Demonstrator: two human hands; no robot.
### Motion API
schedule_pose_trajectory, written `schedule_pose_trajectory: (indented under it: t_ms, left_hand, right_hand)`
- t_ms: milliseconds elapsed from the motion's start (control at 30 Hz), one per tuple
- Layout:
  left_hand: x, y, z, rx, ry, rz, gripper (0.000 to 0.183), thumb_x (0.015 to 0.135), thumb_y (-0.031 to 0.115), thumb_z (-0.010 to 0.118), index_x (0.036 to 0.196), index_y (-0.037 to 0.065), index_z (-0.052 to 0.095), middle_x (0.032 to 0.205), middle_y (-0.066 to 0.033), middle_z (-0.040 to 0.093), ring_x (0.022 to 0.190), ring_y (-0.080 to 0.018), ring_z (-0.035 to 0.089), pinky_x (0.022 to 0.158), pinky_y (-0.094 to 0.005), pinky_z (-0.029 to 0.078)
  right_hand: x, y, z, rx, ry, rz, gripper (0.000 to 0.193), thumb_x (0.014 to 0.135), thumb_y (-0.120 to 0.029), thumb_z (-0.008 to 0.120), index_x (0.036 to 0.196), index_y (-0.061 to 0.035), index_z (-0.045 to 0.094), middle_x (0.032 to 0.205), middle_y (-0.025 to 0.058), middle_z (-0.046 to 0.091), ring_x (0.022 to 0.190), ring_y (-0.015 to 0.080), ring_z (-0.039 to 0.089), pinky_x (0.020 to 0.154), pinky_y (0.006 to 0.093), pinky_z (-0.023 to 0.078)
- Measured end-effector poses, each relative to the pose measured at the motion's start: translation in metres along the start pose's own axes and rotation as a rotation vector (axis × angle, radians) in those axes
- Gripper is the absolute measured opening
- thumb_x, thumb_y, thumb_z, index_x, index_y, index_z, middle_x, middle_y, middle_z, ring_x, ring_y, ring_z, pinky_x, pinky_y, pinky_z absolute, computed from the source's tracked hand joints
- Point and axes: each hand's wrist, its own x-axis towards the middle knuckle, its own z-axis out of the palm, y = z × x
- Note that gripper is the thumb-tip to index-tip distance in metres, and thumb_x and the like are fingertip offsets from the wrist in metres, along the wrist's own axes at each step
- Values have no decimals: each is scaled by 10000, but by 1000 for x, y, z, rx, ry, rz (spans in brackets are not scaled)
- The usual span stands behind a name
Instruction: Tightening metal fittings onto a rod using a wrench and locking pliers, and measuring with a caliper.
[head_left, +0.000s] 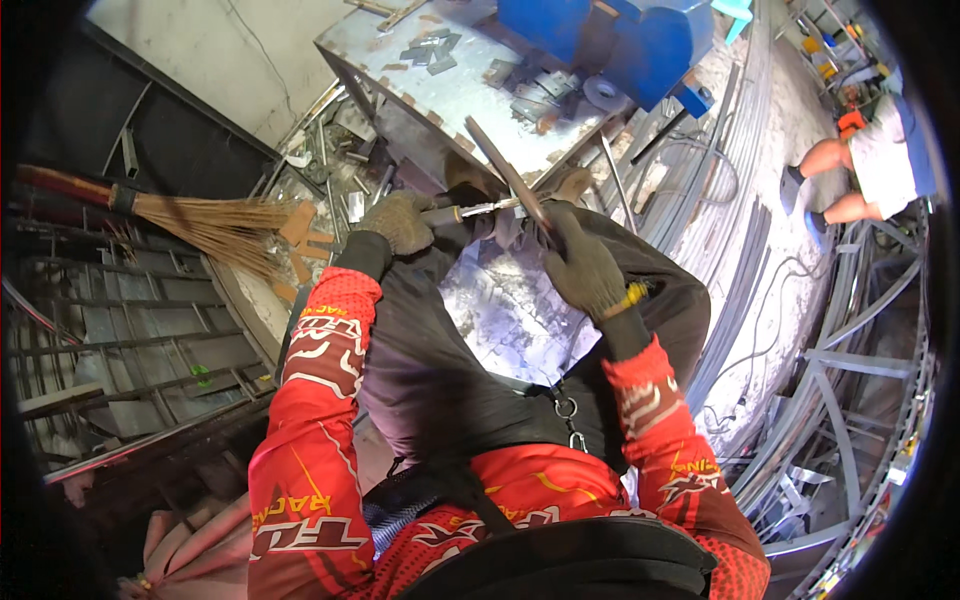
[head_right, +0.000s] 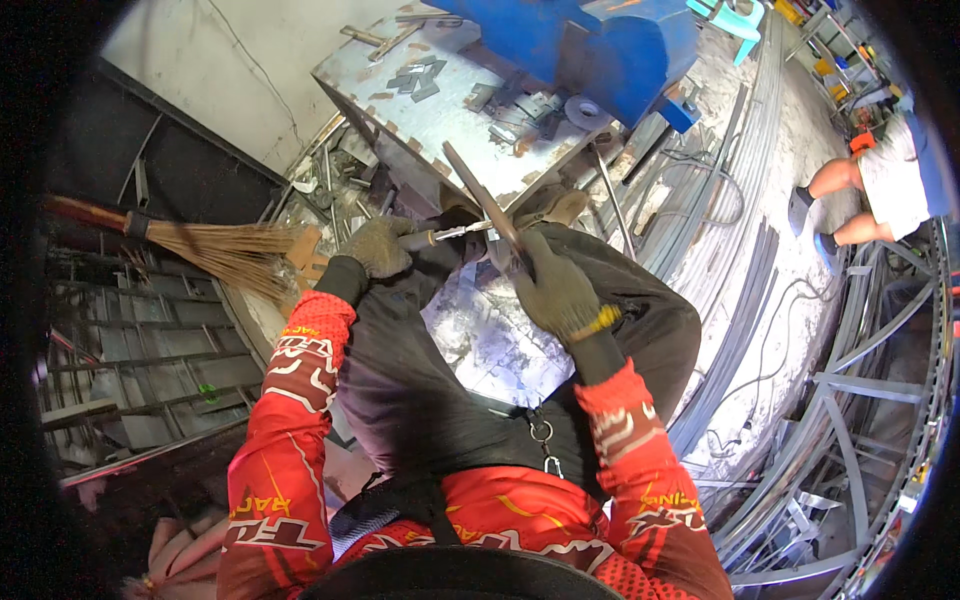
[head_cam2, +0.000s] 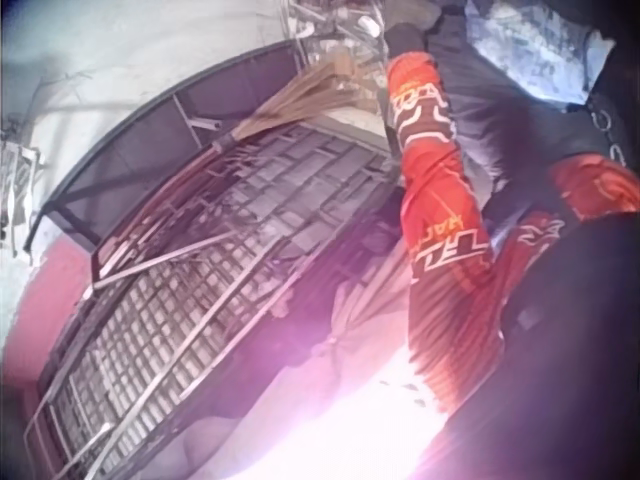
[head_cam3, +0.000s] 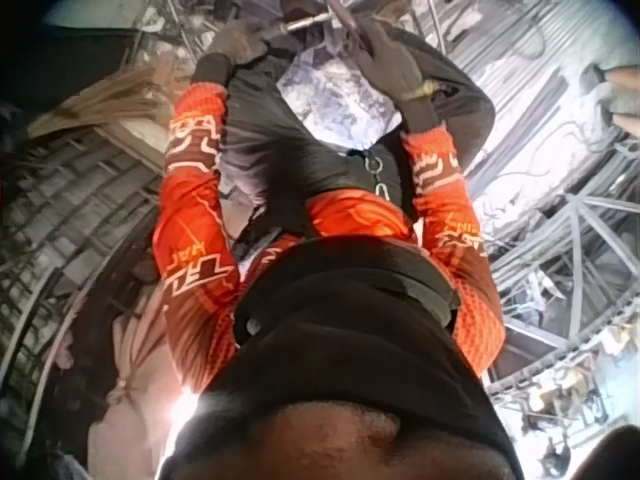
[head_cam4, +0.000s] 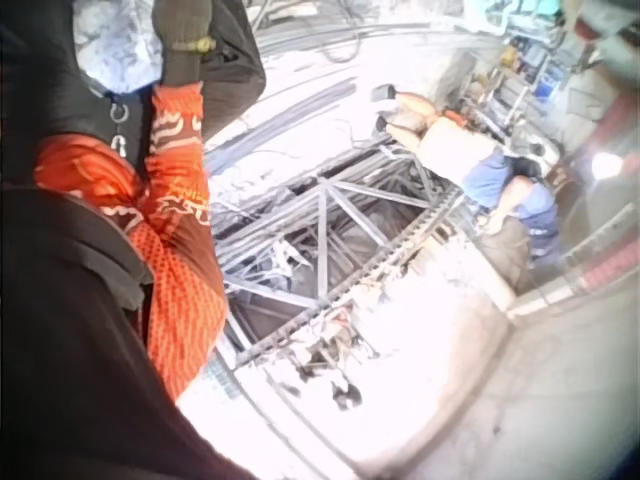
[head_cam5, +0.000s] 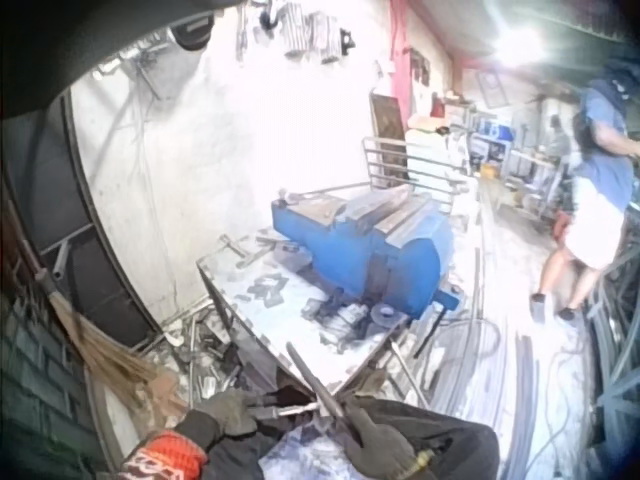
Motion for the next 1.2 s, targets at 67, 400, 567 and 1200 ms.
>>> schedule_pose_trajectory:
  t_ms: [67,400,567,1200]
  left_hand:
    - [0,7,-8,7,-6,38,507,738,135,645,1234,111,746,1101,-273,728,1052,-424,705,949,-454,555]
    - [4,9,1,5,9,21,496,735,214,653,1211,115,752,1129,-264,723,1097,-430,685,990,-478,540]
    - [-1,0,-1,46,43,18,489,721,224,664,1183,89,751,1126,-262,722,1103,-428,681,988,-485,540]
    - [0,12,-7,100,-37,-42,506,764,208,650,1254,120,738,1222,-237,712,1180,-399,666,1051,-437,513]
  right_hand:
    - [-34,15,-4,-28,-14,91,426,972,-304,590,1331,-107,474,954,306,693,924,531,664,782,623,504]
    - [41,8,-7,-70,11,-174,411,992,-314,596,1332,-116,478,956,286,707,910,520,674,767,611,514]
    - [-7,-5,-9,-65,-53,88,392,990,-311,598,1327,-141,492,962,292,702,914,513,679,771,625,520]
    - [-65,-1,2,-50,76,88,431,924,-185,587,1339,-121,489,969,294,706,899,509,680,782,608,528]
